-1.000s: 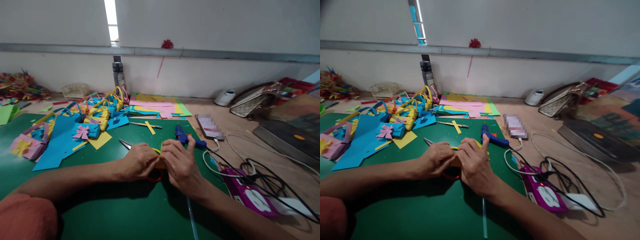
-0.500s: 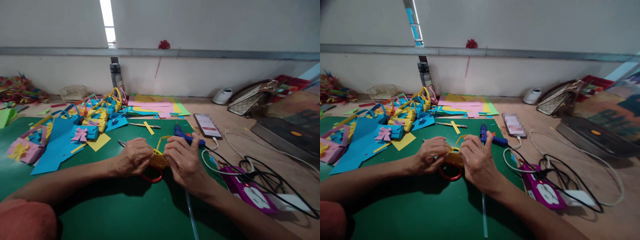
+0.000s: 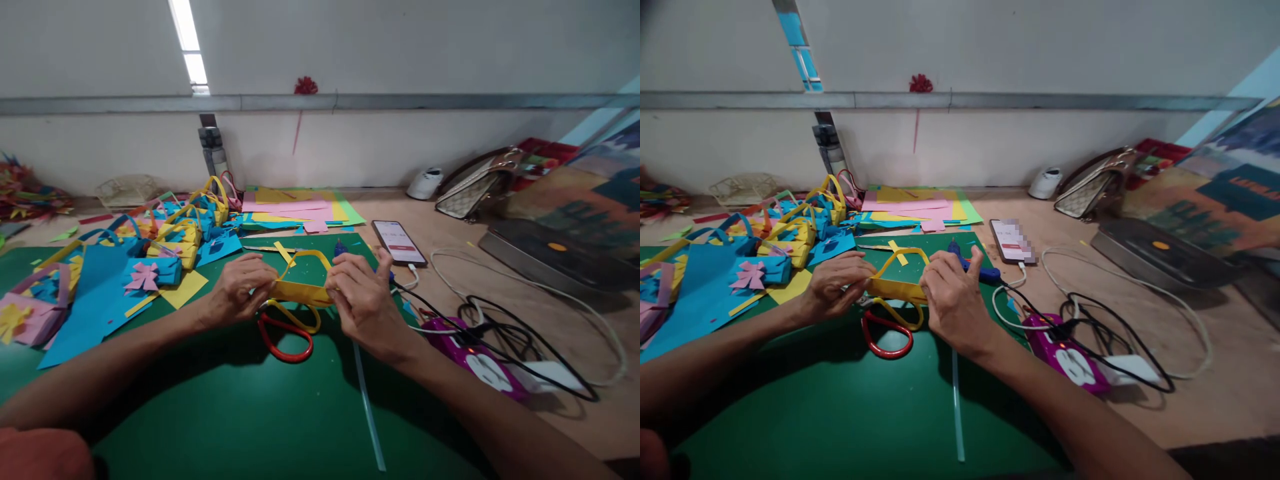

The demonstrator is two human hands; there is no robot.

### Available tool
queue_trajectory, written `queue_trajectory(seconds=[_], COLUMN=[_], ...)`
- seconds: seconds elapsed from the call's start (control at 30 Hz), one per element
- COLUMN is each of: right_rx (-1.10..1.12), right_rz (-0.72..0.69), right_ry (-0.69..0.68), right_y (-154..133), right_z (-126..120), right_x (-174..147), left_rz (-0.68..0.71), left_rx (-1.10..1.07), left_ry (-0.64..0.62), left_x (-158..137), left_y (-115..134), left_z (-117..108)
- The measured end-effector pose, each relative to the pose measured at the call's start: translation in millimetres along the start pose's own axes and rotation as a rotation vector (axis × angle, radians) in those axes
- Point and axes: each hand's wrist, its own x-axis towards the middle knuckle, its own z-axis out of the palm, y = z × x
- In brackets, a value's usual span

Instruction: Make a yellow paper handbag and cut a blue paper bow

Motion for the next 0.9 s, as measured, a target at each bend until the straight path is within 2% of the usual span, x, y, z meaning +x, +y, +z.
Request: queue_trajectory(seconds=[0.2, 0.27, 0.33, 0.4, 0.5, 0.6, 0.67, 0.73, 0.9], right_rx=[-0.091, -0.147, -0.191, -0.217, -0.23, -0.205, -0.166, -0.098, 0.036], right_rz=[0.01, 0.013, 0.002, -0.029, -0.07, -0.075, -0.075, -0.063, 0.029], right_ry=[-0.014, -0.023, -0.031, -0.031, -0.017, 0.02, 0.058, 0.095, 0.185], right_y=[2, 0, -2, -7, -15, -21, -20, -17, -4], right_z=[3, 4, 6, 8, 9, 7, 5, 1, -9], right_x=[0, -2, -4, -6, -8, -9, -8, -6, -3], left_rz=[-0.046, -0.102, -0.139, -0.14, -0.127, -0.251, -0.289, -0.295, -0.292], left_rx=[0.032, 0.117, 0.21, 0.14, -0.001, -0.044, -0.065, -0.094, -0.147], left_ry=[-0.057, -0.014, 0.083, 0.099, 0.003, -0.202, -0.277, -0.262, -0.117], left_x=[4, 9, 15, 21, 27, 30, 31, 31, 32], left_y=[-10, -3, 11, 28, 45, 47, 43, 40, 38], left_z=[-5, -9, -12, -9, 8, 27, 32, 31, 19])
